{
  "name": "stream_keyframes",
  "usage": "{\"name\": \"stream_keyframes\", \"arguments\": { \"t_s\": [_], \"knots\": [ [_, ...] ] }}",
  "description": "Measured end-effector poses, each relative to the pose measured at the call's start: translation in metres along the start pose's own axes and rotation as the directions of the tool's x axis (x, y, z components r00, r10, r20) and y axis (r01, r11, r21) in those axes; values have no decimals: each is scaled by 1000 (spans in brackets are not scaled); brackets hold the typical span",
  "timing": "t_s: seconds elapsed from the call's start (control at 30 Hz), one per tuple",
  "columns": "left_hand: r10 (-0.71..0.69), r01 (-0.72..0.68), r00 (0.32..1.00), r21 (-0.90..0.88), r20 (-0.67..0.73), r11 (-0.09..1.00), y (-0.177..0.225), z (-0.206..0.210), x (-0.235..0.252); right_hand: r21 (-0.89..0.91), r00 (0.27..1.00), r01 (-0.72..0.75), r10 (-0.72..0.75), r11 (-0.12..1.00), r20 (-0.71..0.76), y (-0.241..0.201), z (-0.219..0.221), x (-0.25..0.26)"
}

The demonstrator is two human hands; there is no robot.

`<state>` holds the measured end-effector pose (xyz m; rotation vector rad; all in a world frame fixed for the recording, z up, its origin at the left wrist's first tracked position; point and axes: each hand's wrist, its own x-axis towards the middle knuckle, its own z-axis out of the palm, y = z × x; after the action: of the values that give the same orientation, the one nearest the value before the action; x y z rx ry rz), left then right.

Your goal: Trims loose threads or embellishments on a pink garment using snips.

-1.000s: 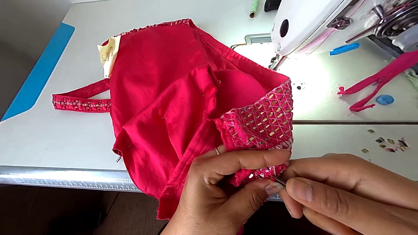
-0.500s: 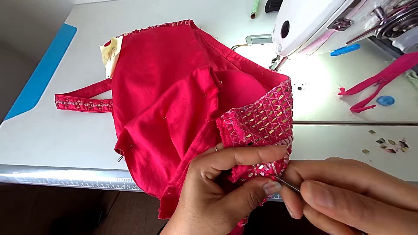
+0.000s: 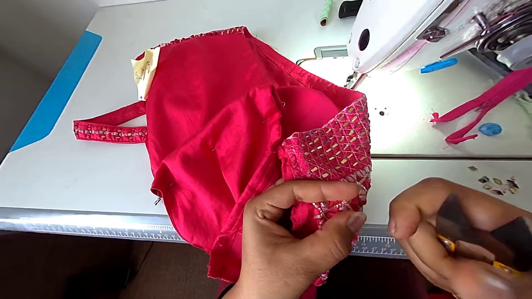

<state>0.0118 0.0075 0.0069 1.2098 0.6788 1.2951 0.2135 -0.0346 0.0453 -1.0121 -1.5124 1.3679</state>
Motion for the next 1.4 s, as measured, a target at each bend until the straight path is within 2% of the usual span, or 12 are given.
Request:
{"name": "stream_keyframes", "arguments": {
  "t_s": [0.13, 0.3, 0.57, 0.73, 0.93, 1.0, 1.07, 1.13, 1.23, 1.33, 1.4],
  "knots": [
    [14, -15, 999, 38, 31, 999, -1, -2, -1, -213, 961, 17, -75, 977, -268, 1, 21, -8],
    [15, -16, 1000, 118, 13, 993, 1, 0, -1, -296, 885, 114, -233, 948, -404, 16, 44, -9],
    [63, -74, 993, 109, 105, 991, -2, -5, -2, -449, 778, 78, -336, 890, -531, 29, 66, 0],
    [89, -99, 986, 65, 144, 993, -4, -6, -5, -444, 744, 54, -332, 894, -579, 31, 72, 1],
    [95, -95, 995, -8, 34, 995, -5, 4, -4, -414, 715, 59, -328, 908, -618, 31, 79, 3],
    [91, -91, 995, -26, 29, 996, -6, 4, -4, -488, 677, 62, -396, 870, -620, 34, 82, 4],
    [88, -87, 996, -36, 10, 996, -6, 5, -4, -629, 638, 61, -515, 775, -573, 39, 84, 6],
    [81, -81, 997, -26, -8, 996, -6, 6, -3, -782, 611, 73, -648, 619, -455, 45, 83, 7],
    [61, -62, 998, -31, -21, 998, -4, 6, -3, -920, 594, 76, -758, 385, -268, 52, 81, 7],
    [36, -37, 999, -53, -28, 998, -3, 6, -2, -937, 618, 146, -769, 318, -165, 53, 79, 4],
    [29, -31, 999, -64, -33, 997, -3, 6, -3, -913, 595, 171, -778, 370, -203, 56, 76, 6]
  ]
}}
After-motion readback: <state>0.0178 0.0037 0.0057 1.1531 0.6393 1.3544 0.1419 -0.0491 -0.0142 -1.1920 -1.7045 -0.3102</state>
